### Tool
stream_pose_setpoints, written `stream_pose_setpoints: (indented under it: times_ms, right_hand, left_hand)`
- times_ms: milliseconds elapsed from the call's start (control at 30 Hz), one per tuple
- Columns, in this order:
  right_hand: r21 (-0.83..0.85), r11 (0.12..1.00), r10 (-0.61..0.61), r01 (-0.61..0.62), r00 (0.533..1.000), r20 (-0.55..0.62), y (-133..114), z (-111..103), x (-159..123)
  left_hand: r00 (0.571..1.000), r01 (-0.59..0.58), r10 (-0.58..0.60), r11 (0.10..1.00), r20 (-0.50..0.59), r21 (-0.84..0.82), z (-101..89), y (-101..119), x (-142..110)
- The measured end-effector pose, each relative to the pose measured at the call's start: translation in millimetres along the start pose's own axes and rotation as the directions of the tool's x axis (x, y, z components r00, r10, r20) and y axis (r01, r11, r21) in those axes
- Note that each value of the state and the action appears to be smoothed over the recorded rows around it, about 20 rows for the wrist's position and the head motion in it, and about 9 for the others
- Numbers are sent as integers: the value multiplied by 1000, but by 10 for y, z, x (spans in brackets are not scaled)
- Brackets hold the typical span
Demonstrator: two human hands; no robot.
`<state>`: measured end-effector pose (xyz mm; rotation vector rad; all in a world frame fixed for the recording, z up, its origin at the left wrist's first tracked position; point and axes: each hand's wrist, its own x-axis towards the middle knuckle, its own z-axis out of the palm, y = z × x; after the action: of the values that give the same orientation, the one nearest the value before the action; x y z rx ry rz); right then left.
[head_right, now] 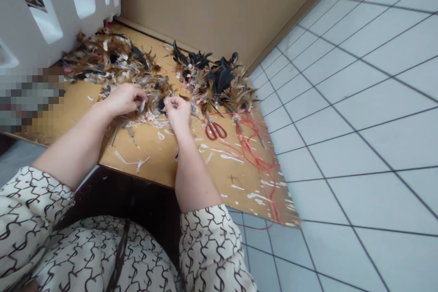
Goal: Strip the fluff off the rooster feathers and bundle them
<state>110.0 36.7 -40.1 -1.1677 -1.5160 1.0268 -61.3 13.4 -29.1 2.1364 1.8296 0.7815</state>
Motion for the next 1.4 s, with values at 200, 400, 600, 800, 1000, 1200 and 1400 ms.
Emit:
stream_pose_setpoints:
  times_ms: [200, 400, 600, 800, 1000, 1200, 1400]
  right_hand:
    - [-4, 1000, -16, 16, 997, 79, -73, 73, -66]
    - [-34, 998, -43, 47, 992, 118, -65, 111, -81]
    - [-58, 997, -37, 47, 987, 159, -60, 73, -65]
    - [-38, 999, -11, 20, 977, 213, -78, 82, -94]
    - [58, 998, -49, 37, 973, 226, -51, 76, -86]
    - [104, 995, -23, 5, 984, 174, -46, 61, -78]
    - [161, 987, -21, -5, 987, 156, -90, 42, -88]
  left_hand:
    - [997, 67, -57, 973, 53, -221, -59, 22, -21]
    - [994, 90, -66, 952, 91, -294, -98, 48, -35]
    - [993, 116, -117, 923, 18, -368, -84, 87, -25]
    - [947, 133, -295, 714, -123, -687, -119, 222, -15]
    - [927, 208, -371, 372, 60, -905, -103, 347, -36]
    - [953, 241, -275, 442, 126, -864, -27, 382, -50]
    - [966, 207, -250, 576, 70, -791, -16, 344, -54]
